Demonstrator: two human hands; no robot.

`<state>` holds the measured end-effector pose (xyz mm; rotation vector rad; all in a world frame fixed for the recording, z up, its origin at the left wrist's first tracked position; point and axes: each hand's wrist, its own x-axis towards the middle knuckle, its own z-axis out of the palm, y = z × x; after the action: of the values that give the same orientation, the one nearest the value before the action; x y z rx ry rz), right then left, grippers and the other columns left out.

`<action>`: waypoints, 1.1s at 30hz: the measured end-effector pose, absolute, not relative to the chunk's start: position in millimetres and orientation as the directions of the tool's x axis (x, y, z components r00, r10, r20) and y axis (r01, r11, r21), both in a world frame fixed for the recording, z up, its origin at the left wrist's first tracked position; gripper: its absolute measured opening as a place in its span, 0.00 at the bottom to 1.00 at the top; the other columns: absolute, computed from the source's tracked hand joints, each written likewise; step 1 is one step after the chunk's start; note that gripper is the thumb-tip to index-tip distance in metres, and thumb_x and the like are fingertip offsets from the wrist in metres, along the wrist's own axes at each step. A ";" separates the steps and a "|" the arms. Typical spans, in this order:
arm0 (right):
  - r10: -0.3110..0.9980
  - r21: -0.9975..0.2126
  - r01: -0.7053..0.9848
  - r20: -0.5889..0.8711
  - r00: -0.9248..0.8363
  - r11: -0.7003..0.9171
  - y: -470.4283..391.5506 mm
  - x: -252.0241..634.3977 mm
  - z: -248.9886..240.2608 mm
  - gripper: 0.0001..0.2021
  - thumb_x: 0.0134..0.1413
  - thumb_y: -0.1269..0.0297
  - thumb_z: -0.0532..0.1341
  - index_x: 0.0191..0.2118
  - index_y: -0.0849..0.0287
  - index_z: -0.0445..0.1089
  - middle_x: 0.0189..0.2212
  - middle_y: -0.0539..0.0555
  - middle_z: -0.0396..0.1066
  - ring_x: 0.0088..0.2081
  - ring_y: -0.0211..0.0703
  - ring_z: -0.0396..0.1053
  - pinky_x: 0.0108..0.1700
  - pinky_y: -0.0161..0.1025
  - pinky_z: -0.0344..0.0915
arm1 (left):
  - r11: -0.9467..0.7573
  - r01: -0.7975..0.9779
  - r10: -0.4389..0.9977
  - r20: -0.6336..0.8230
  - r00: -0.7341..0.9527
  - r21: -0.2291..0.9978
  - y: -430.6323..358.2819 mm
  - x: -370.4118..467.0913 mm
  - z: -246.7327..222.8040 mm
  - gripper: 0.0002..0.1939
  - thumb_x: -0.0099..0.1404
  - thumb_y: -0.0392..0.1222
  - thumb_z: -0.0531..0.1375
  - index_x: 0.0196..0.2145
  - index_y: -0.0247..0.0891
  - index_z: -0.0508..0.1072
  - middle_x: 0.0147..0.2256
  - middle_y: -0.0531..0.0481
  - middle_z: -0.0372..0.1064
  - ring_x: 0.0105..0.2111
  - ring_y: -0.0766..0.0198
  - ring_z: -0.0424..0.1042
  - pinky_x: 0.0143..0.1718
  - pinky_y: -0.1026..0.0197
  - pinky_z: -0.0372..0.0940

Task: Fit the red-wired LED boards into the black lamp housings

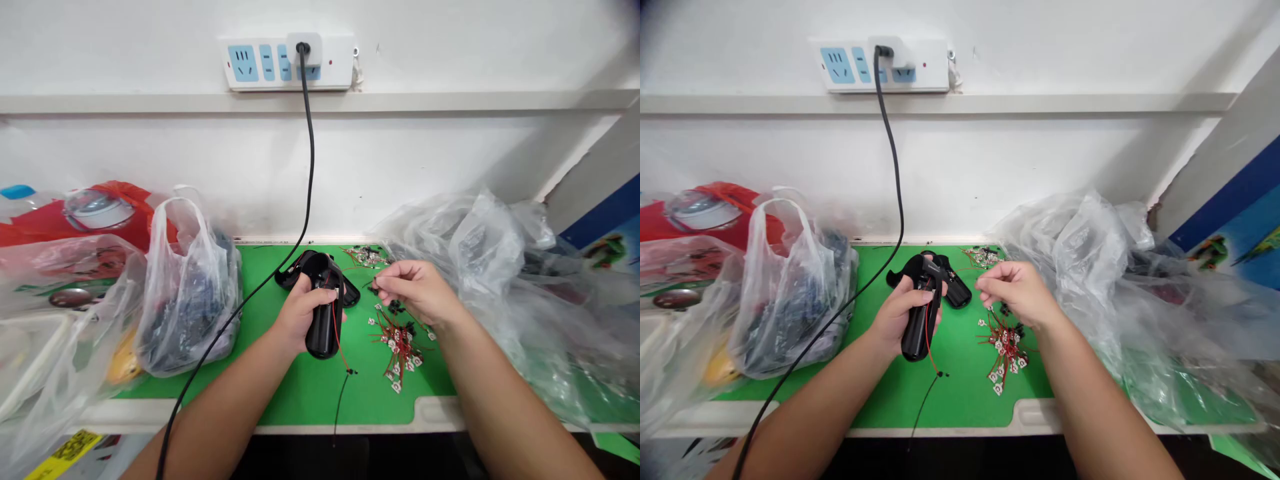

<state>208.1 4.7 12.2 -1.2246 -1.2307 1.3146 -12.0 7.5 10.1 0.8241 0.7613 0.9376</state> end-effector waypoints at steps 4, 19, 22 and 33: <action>0.962 -0.873 -0.437 -0.112 -0.249 -0.214 -3.2 179.2 4.2 0.13 0.38 0.68 0.73 0.34 0.58 0.75 0.20 0.46 0.72 0.19 0.32 0.69 0.22 0.29 0.68 | 0.320 -0.359 0.915 -0.188 0.358 0.877 5.9 -9.9 7.3 0.24 0.50 0.38 0.65 0.43 0.42 0.59 0.32 0.54 0.70 0.18 0.64 0.70 0.15 0.63 0.65; 0.931 -0.811 -0.500 -0.141 -0.335 -0.303 -9.8 161.2 -0.9 0.12 0.41 0.70 0.72 0.36 0.60 0.77 0.21 0.49 0.75 0.21 0.33 0.72 0.26 0.27 0.71 | 0.174 -0.383 0.956 -0.063 0.286 0.907 1.5 -3.1 2.4 0.29 0.50 0.37 0.67 0.48 0.44 0.62 0.33 0.55 0.67 0.24 0.67 0.70 0.25 0.60 0.70; 0.942 -0.846 -0.457 -0.139 -0.304 -0.273 -9.3 162.3 -0.9 0.11 0.40 0.69 0.73 0.34 0.62 0.77 0.20 0.50 0.74 0.21 0.32 0.72 0.25 0.26 0.69 | 0.168 -0.377 0.952 -0.051 0.301 0.911 2.1 -2.7 1.4 0.29 0.50 0.37 0.66 0.49 0.46 0.61 0.33 0.55 0.67 0.22 0.66 0.70 0.24 0.58 0.70; 0.936 -0.794 -0.504 -0.238 -0.258 -0.341 -6.4 162.0 -3.0 0.13 0.35 0.68 0.75 0.31 0.62 0.76 0.23 0.51 0.76 0.24 0.35 0.75 0.27 0.26 0.73 | 0.123 -0.344 0.974 -0.047 0.222 0.931 4.9 -1.9 0.3 0.30 0.49 0.38 0.67 0.49 0.43 0.63 0.34 0.54 0.67 0.27 0.66 0.69 0.25 0.62 0.69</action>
<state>162.0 -6.4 -3.0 -0.8783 -0.7260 1.7844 -1.9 4.9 0.3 0.9736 0.8327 1.1440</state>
